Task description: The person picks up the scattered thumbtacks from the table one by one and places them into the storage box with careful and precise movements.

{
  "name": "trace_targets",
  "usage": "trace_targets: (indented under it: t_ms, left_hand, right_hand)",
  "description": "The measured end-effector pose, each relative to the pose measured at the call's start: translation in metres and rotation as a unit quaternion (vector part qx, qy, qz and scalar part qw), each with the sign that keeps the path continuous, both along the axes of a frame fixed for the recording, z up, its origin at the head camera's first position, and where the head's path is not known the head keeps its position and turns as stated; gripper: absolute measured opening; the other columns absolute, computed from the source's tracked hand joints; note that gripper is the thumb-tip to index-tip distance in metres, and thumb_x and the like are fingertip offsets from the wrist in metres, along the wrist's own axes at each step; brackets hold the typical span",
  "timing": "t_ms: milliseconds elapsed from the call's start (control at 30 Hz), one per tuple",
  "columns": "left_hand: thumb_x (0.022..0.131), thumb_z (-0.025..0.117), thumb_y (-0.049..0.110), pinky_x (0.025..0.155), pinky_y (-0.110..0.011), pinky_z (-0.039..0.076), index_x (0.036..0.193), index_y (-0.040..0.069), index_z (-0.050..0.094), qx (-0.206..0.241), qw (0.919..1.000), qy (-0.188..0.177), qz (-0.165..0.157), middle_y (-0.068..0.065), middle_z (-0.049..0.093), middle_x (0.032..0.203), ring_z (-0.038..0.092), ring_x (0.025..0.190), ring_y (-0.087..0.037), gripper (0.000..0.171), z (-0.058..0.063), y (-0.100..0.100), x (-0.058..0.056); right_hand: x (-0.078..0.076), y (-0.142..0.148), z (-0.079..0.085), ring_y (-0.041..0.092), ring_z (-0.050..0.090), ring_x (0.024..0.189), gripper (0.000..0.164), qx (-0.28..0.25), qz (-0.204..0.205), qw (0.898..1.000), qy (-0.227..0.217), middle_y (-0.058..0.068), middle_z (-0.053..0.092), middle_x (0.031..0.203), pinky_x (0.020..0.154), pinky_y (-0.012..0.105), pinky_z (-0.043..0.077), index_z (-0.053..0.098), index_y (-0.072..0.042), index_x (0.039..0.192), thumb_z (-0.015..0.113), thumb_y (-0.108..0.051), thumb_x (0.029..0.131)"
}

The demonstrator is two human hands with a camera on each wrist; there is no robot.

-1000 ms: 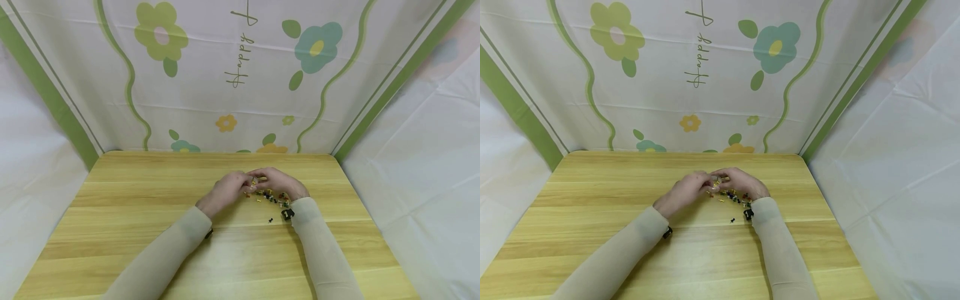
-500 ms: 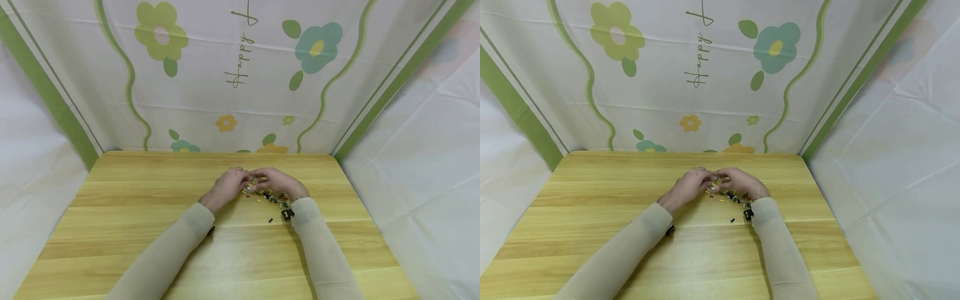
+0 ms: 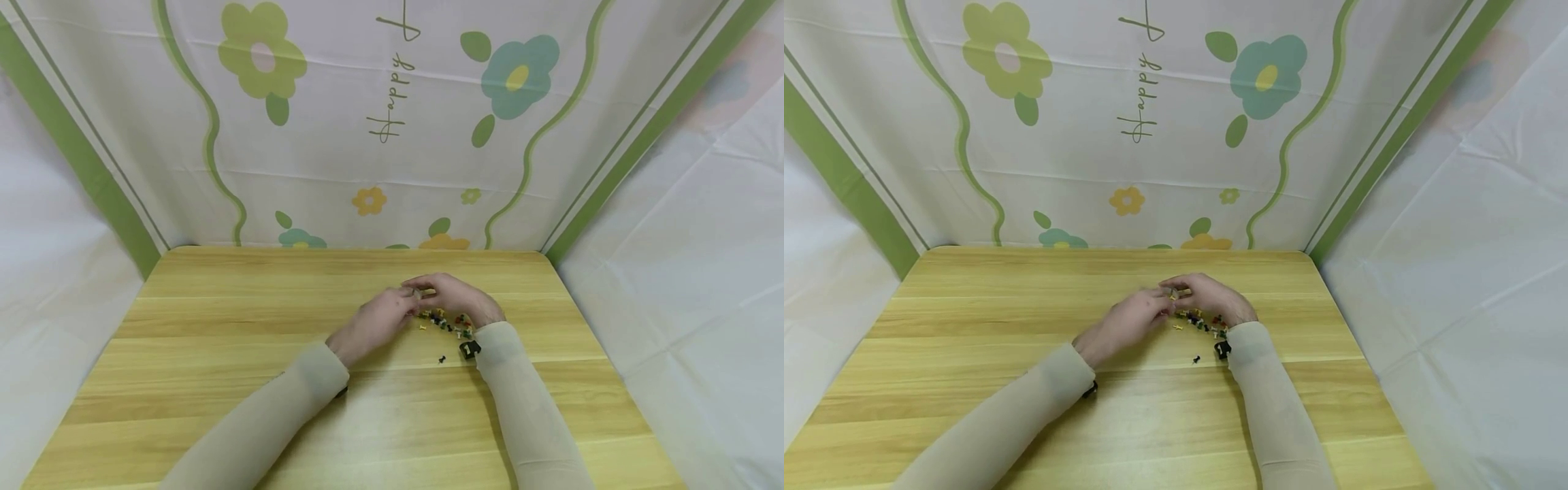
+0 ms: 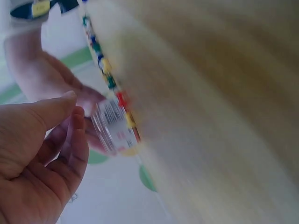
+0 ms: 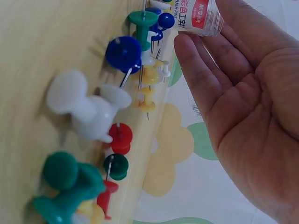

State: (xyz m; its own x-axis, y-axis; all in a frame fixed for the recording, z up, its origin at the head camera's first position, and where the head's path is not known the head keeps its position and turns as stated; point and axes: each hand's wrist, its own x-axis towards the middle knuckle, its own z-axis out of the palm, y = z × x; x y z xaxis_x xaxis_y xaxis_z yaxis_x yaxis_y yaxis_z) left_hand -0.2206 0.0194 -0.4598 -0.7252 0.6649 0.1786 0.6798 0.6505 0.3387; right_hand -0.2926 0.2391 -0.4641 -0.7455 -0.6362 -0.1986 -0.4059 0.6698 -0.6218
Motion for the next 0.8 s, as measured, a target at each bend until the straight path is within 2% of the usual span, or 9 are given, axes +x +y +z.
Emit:
trace_targets:
  t_ms: [133, 300, 433, 600, 800]
  left_hand:
    - [0.100, 0.068, 0.015, 0.091, -0.024, 0.054, 0.121, 0.015, 0.075, -0.023, 0.9993, 0.009, -0.028, 0.005, 0.071, 0.118, 0.066, 0.105, -0.011, 0.022, -0.001, 0.008, 0.012]
    - [0.100, 0.069, 0.016, 0.090, -0.023, 0.054, 0.115, 0.018, 0.076, -0.052, 0.9969, 0.024, -0.054, 0.006, 0.071, 0.117, 0.066, 0.105, -0.009, 0.017, -0.003, 0.020, 0.023]
    - [0.098, 0.071, 0.018, 0.090, -0.020, 0.053, 0.113, 0.019, 0.077, -0.063, 0.9953, 0.024, -0.069, 0.007, 0.072, 0.113, 0.066, 0.105, -0.007, 0.015, -0.004, 0.028, 0.030]
    - [0.098, 0.072, 0.022, 0.081, -0.017, 0.052, 0.105, 0.019, 0.077, -0.076, 0.9920, 0.037, -0.094, 0.008, 0.071, 0.101, 0.063, 0.093, -0.005, 0.009, -0.002, 0.037, 0.040]
    - [0.098, 0.072, 0.026, 0.078, -0.021, 0.053, 0.100, 0.020, 0.076, -0.105, 0.9864, 0.062, -0.111, 0.007, 0.068, 0.095, 0.061, 0.087, -0.007, 0.007, -0.007, 0.050, 0.044]
  right_hand:
    - [0.000, 0.000, 0.000, 0.015, 0.058, 0.128, 0.056, 0.002, 0.000, 1.000, -0.002, -0.009, 0.059, 0.147, 0.105, 0.038, 0.049, 0.056, -0.027, 0.151, 0.071, -0.034, 0.097]
    - [0.000, -0.001, 0.000, 0.016, 0.062, 0.119, 0.054, -0.008, 0.000, 1.000, -0.011, -0.004, 0.062, 0.144, 0.096, 0.037, 0.053, 0.057, -0.024, 0.151, 0.071, -0.025, 0.098]
    - [-0.001, -0.001, -0.001, 0.016, 0.063, 0.116, 0.054, -0.011, 0.000, 1.000, -0.011, -0.004, 0.062, 0.144, 0.093, 0.036, 0.053, 0.057, -0.023, 0.150, 0.071, -0.023, 0.098]
    - [-0.001, 0.000, 0.000, 0.015, 0.062, 0.116, 0.054, -0.012, 0.000, 1.000, -0.009, -0.006, 0.060, 0.146, 0.094, 0.037, 0.052, 0.058, -0.025, 0.150, 0.073, -0.025, 0.097]
    - [-0.001, 0.000, 0.000, 0.017, 0.062, 0.118, 0.055, -0.018, 0.003, 1.000, -0.010, -0.005, 0.061, 0.145, 0.095, 0.039, 0.052, 0.058, -0.026, 0.149, 0.073, -0.027, 0.096]
